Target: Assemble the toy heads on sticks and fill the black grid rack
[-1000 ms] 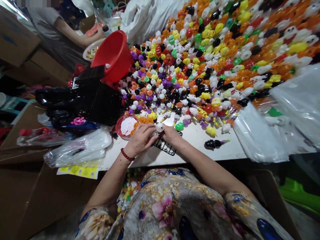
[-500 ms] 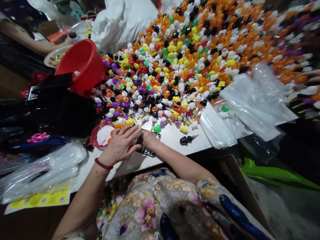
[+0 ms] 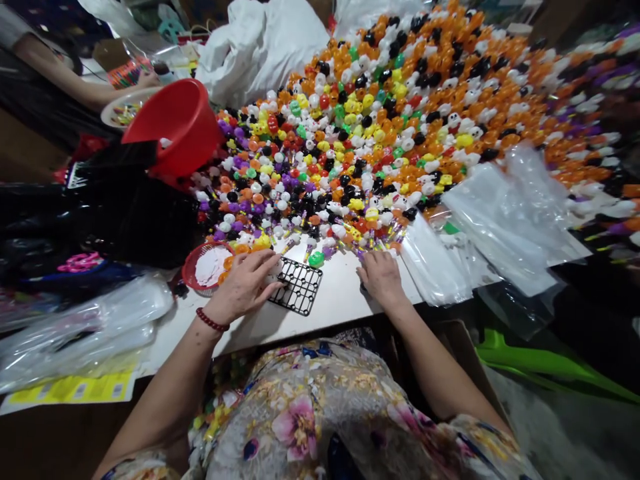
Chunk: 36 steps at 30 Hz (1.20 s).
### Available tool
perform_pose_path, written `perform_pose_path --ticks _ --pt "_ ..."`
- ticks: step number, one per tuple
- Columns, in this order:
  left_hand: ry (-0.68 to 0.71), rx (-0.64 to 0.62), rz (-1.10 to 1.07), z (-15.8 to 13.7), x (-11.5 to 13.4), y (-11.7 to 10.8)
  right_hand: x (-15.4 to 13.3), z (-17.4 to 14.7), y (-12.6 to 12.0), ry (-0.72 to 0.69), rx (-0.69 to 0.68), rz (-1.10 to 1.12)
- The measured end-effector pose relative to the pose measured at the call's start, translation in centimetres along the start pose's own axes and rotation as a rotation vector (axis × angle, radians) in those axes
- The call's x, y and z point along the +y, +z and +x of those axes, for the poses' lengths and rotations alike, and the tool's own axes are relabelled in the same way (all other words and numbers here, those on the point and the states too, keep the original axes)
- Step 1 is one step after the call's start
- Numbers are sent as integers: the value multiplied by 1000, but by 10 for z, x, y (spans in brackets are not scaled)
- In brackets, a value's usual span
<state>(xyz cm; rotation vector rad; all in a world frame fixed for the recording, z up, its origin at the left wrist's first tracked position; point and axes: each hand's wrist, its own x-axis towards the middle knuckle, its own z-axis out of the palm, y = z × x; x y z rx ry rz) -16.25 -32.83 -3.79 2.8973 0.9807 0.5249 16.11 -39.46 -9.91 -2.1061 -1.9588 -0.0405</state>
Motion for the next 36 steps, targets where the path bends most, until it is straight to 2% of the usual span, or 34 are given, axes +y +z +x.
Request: perform_pose_path --ticks 5,11,13,16,19,26,32,36 --pt "15 -14 2 2 1 0 -3 9 4 -33 17 -61" --pt "14 -6 22 1 1 0 -9 14 10 -152 122 57" --pt "9 -15 16 0 1 0 -2 17 10 -116 203 107" --pt "0 -31 -6 1 0 0 13 27 10 9 318 171" --pt "-7 -33 -25 1 0 -1 25 41 10 75 368 197" --pt "-10 -6 -33 1 -1 4 22 61 9 104 252 42" --pt "-3 3 -29 1 -1 5 29 59 6 177 186 -11" --pt "-4 1 -40 3 0 2 39 53 3 149 117 -58"
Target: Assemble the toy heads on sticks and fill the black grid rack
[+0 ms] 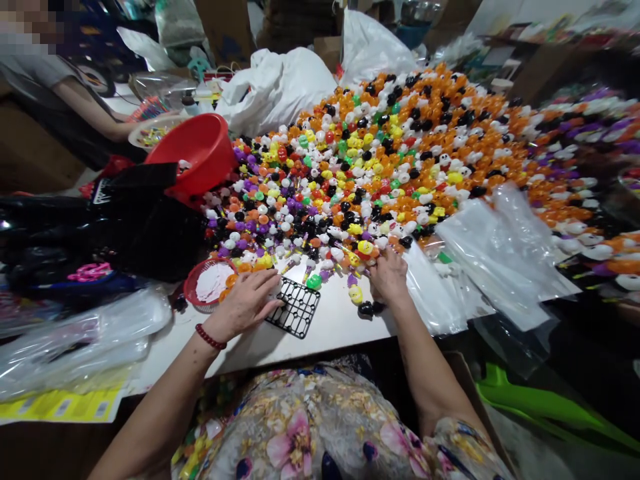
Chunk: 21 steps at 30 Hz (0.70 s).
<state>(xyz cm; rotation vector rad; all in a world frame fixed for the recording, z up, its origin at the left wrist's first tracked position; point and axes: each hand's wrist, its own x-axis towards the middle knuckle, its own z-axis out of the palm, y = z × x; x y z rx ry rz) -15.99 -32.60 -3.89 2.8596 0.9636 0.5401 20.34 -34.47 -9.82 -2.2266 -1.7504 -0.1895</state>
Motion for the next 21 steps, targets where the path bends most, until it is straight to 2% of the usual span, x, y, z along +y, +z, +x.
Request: perform_pose_path --ticks 6,9,12,16,21 --pt "-36 -65 12 6 4 -8 -8 -11 -26 -74 52 93" --pt "-76 -75 18 8 5 -8 -24 -8 -43 -149 28 271" --pt "-102 -69 9 8 4 -6 -52 0 -52 -259 -44 513" --pt "-99 -67 -27 8 1 -5 -103 6 -40 -359 -233 745" --pt "-82 -73 -80 12 1 -8 -155 12 -10 -428 -333 742"
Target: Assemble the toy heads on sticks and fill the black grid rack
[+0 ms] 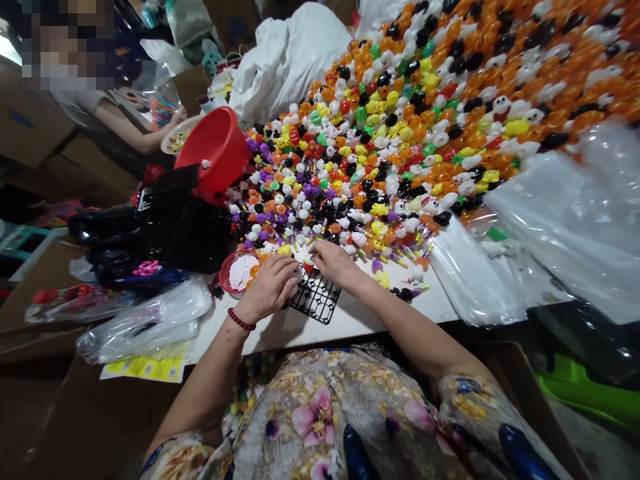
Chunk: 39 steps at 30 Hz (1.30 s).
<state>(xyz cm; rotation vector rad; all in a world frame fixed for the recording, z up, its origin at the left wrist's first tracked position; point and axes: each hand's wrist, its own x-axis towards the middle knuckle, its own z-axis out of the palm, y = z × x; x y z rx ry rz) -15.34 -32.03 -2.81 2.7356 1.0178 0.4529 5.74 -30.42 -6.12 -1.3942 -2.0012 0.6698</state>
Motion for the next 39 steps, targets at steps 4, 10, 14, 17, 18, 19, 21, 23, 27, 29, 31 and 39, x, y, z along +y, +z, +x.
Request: perform_pose_path --ticks 4,10,14,17,18,19,21,23,27,29,31,39 --pt "21 5 -14 2 2 -1 -8 16 13 -21 -98 -9" --pt "-11 -5 -42 1 1 -2 -23 19 7 -31 -199 32" --pt "-42 -4 -39 1 0 -2 -30 15 4 58 -202 86" --pt "-27 -14 -55 2 0 -1 -34 11 7 88 -179 121" --pt "-17 -20 -59 3 0 -1 -35 9 9 103 -181 131" --pt "-7 -28 -60 4 -1 -1 -35 8 11 122 -187 142" --pt "11 -38 -53 5 -1 -1 -34 5 15 150 -193 178" --pt "21 -28 -44 5 -2 -1 -31 3 21 168 -176 226" --pt "36 -1 -33 6 -6 3 -24 1 29 200 -102 330" --pt "36 -2 -21 7 -7 4 -23 0 27 203 -88 350" --pt "33 -2 -7 8 -7 5 -21 -5 16 186 -79 321" --pt "45 13 -11 7 -6 5 56 -61 -66 484 334 -438"
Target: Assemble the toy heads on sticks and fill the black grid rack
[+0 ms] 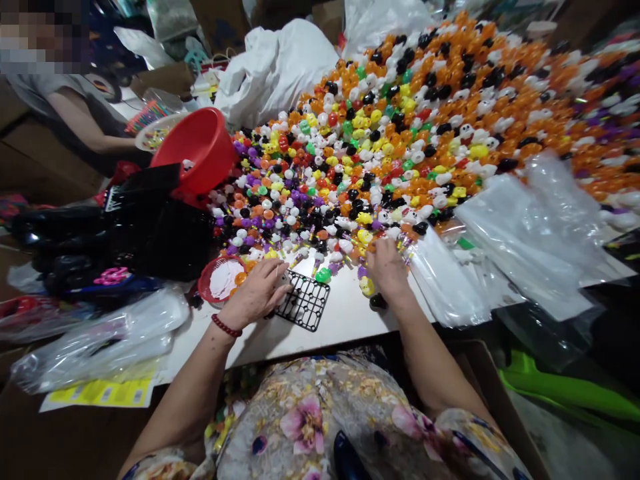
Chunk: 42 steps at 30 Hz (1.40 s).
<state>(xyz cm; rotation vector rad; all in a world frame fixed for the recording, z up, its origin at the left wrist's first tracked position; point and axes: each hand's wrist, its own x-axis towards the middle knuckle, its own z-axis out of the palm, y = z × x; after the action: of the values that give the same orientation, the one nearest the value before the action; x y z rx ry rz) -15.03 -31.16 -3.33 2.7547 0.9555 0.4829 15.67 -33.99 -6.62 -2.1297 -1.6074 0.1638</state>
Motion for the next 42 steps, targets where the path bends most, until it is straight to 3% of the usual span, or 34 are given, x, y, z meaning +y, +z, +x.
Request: perform_pose_path --ticks 3,8,14,18,20,25,34,42 --pt "16 5 19 0 -1 0 28 8 4 43 -14 -181" --pt "-11 -15 24 0 -1 0 27 18 10 47 -70 -192" --pt "-28 -28 16 -1 -1 0 -7 7 27 60 -38 375" --pt "-27 -29 12 0 0 -1 -52 -11 68 98 -283 953" --pt "-25 -29 9 0 0 -1 -73 -16 89 90 -394 1048" --pt "-21 -23 4 -1 -1 1 -104 -14 110 33 -425 897" --pt "-12 8 -2 -4 -3 4 -107 -13 92 -116 -501 582" --pt "-40 7 -42 -5 -4 3 -103 -16 87 -243 -557 498"
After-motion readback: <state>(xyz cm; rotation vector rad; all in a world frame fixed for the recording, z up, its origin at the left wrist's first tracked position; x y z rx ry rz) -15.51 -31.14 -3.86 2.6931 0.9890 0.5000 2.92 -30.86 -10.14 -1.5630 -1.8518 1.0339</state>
